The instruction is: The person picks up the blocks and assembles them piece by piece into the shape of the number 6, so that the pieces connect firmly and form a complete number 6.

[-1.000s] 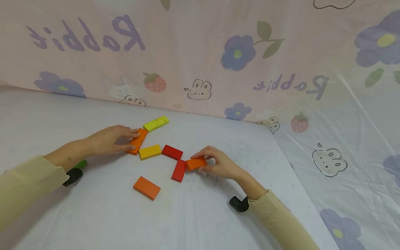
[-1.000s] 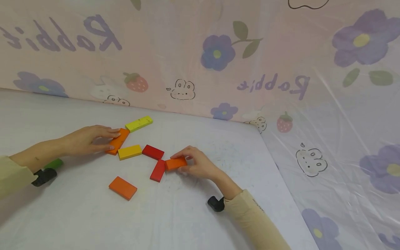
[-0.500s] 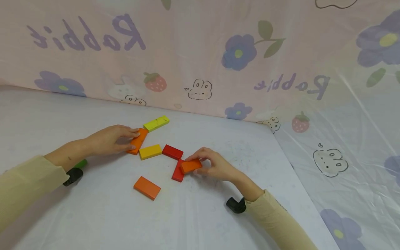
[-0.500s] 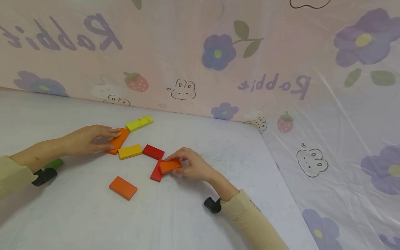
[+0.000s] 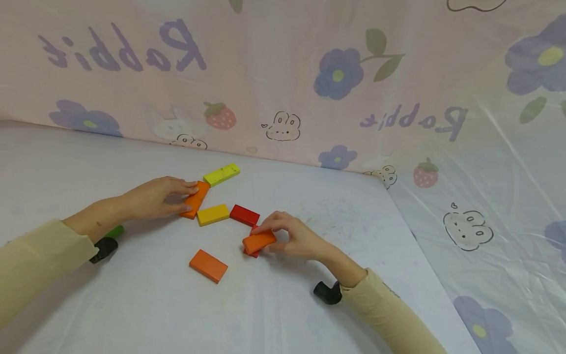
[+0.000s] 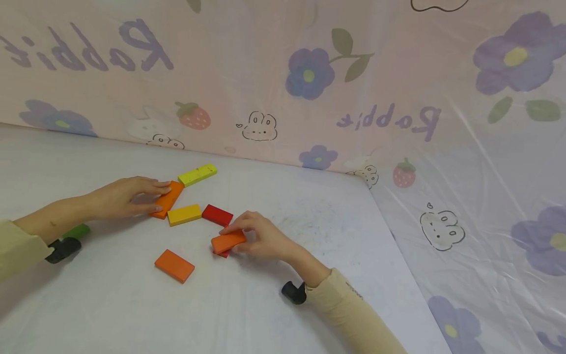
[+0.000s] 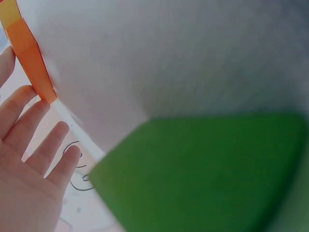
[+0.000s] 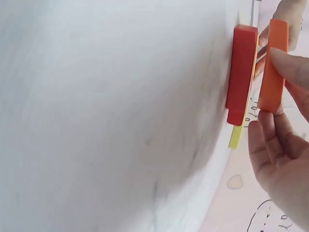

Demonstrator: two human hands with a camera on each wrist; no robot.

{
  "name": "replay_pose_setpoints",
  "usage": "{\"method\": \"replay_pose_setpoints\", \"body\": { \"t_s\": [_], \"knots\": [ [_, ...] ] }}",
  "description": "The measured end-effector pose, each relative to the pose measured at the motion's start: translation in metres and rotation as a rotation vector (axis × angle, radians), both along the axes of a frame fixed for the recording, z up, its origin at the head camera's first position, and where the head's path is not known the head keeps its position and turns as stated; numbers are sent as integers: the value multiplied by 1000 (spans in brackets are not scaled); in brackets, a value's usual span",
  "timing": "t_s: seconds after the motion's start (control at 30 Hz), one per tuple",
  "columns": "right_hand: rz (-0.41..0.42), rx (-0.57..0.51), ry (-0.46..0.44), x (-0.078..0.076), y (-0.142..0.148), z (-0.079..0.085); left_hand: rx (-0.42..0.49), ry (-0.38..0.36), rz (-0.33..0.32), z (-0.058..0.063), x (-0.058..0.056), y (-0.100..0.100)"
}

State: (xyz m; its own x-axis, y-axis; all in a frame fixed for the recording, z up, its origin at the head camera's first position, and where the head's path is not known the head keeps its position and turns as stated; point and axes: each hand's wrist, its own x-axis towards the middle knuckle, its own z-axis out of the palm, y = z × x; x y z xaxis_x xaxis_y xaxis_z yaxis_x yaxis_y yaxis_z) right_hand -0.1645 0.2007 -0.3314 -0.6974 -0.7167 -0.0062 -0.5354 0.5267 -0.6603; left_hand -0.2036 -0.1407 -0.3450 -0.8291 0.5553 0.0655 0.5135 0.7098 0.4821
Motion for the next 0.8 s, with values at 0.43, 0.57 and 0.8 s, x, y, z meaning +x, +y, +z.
{"method": "replay_pose_setpoints", "body": {
  "t_s": [0.43, 0.57, 0.8],
  "knots": [
    [44, 23, 35, 5, -16, 0, 10, -7, 3, 0, 1, 0],
    [61, 41, 45, 6, -22, 1, 6, -9, 9, 0, 1, 0],
    [102, 59, 68, 8, -29, -1, 6, -4, 4, 1, 2, 0]
  ]
}}
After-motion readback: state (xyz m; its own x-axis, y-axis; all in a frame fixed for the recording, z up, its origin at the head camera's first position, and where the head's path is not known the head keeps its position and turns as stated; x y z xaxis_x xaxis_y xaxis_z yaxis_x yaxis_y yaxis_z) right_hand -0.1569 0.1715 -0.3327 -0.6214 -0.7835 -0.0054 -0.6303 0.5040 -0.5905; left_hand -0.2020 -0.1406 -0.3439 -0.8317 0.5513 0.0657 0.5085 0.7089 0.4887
